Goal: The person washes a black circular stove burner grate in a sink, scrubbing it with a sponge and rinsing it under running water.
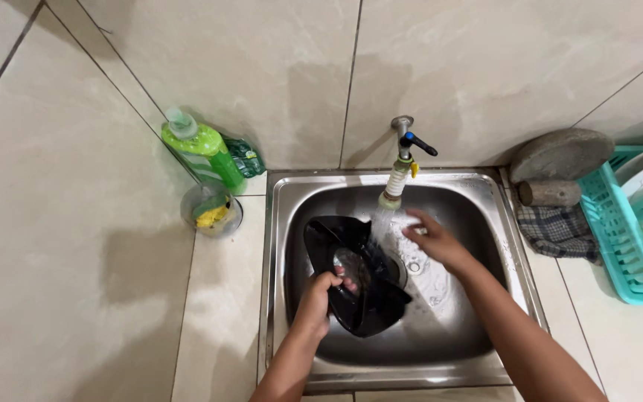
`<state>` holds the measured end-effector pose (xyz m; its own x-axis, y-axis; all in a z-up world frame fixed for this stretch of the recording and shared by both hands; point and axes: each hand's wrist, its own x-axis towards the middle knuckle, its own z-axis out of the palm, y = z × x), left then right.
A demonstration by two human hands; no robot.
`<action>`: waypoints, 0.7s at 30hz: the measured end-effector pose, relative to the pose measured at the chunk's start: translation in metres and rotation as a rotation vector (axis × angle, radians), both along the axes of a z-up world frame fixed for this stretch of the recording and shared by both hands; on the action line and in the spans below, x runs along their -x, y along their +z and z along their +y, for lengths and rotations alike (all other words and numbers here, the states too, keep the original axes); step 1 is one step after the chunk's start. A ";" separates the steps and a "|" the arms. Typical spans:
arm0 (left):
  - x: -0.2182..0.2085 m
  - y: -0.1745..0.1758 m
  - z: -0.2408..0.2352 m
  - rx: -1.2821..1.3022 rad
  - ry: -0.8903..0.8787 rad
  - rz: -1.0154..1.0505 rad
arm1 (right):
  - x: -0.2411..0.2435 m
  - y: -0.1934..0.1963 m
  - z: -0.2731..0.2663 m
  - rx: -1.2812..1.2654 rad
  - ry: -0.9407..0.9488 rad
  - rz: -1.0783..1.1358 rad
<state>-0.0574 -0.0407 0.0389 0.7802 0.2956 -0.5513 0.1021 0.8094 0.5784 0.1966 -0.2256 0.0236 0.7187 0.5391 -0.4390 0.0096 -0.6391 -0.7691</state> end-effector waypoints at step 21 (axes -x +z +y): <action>0.064 0.029 0.038 -0.192 0.203 0.002 | -0.006 0.009 0.136 -0.666 -0.252 -0.137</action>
<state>-0.1213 -0.0030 0.0680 0.6929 0.5454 -0.4717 -0.0498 0.6887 0.7233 0.2029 -0.0895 0.0325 0.8814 0.4716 0.0277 0.0478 -0.0308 -0.9984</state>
